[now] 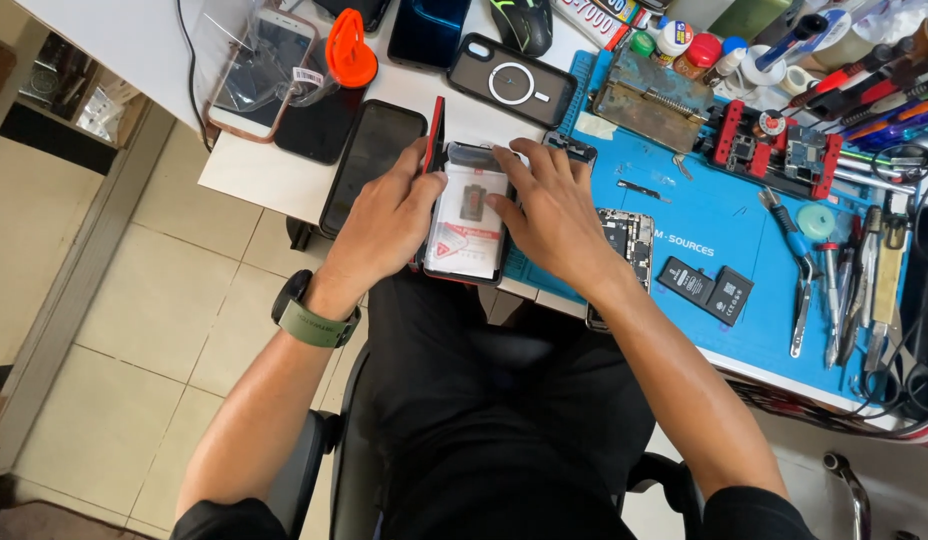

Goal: The person is replacing a mobile phone battery by unboxing a new one and prying the old one out of the device chassis.

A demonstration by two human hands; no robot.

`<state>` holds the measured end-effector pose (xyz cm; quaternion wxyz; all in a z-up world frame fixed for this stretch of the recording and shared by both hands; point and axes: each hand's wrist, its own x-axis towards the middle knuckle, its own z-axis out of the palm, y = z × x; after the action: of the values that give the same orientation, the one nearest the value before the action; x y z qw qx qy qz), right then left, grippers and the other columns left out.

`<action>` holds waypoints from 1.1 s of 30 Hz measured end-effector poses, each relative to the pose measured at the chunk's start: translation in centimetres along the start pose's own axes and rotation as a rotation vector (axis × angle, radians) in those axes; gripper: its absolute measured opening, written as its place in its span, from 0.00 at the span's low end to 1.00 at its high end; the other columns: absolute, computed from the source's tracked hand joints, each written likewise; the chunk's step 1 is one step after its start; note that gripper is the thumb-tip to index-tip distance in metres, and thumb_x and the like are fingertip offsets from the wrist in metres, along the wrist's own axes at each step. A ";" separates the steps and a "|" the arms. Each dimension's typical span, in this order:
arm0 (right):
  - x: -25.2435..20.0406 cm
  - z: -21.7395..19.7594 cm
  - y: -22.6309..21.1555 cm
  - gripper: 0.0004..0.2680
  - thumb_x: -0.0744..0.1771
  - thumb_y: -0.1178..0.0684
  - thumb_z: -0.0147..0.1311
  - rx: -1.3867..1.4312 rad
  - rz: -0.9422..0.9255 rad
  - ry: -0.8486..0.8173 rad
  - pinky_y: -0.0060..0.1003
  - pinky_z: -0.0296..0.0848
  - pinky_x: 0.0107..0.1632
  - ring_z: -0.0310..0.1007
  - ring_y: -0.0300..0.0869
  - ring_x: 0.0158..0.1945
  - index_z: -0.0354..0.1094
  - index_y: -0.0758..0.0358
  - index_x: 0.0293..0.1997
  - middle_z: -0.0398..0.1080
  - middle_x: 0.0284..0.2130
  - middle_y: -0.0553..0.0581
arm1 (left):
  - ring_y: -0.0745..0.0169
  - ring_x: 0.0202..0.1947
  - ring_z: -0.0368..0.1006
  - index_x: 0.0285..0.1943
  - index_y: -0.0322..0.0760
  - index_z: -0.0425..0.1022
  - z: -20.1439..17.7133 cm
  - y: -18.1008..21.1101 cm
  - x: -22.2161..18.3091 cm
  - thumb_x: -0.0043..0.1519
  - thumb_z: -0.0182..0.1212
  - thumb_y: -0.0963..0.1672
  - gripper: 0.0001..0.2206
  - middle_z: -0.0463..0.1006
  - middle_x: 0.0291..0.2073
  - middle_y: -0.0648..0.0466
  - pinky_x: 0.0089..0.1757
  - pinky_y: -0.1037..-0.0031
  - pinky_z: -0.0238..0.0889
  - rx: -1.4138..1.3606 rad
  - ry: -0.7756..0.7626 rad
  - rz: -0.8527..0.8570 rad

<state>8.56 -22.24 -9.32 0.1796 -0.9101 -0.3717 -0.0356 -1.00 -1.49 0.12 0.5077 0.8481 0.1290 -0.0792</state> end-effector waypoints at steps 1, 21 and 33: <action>-0.5 -0.6 -0.2 0.19 0.73 0.49 0.60 0.001 -0.001 0.001 0.56 0.60 0.62 0.64 0.56 0.68 0.67 0.62 0.75 0.66 0.64 0.60 | 0.23 0.69 0.70 0.83 0.39 0.63 0.1 -0.6 0.4 0.69 0.43 0.57 0.35 0.77 0.65 0.30 0.63 0.42 0.61 0.001 0.001 0.000; -11.3 2.9 -5.4 0.21 0.64 0.65 0.54 -0.118 -0.064 0.179 0.47 0.62 0.44 0.67 0.54 0.48 0.73 0.62 0.67 0.68 0.72 0.65 | 0.21 0.57 0.76 0.80 0.39 0.69 6.8 -1.5 2.7 0.63 0.63 0.61 0.39 0.73 0.65 0.29 0.38 0.35 0.74 0.686 0.221 0.216; -13.5 2.5 -4.8 0.15 0.67 0.66 0.54 0.123 -0.072 0.327 0.43 0.63 0.48 0.70 0.53 0.56 0.79 0.57 0.59 0.72 0.68 0.65 | 0.31 0.51 0.76 0.79 0.42 0.72 9.0 -3.1 3.4 0.63 0.66 0.63 0.40 0.72 0.63 0.28 0.29 0.49 0.74 0.852 0.324 0.314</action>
<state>-4.71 -27.17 -12.86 0.2917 -0.8656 -0.3712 -0.1666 1.28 -7.50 -7.66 0.0941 0.9913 0.0328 0.0858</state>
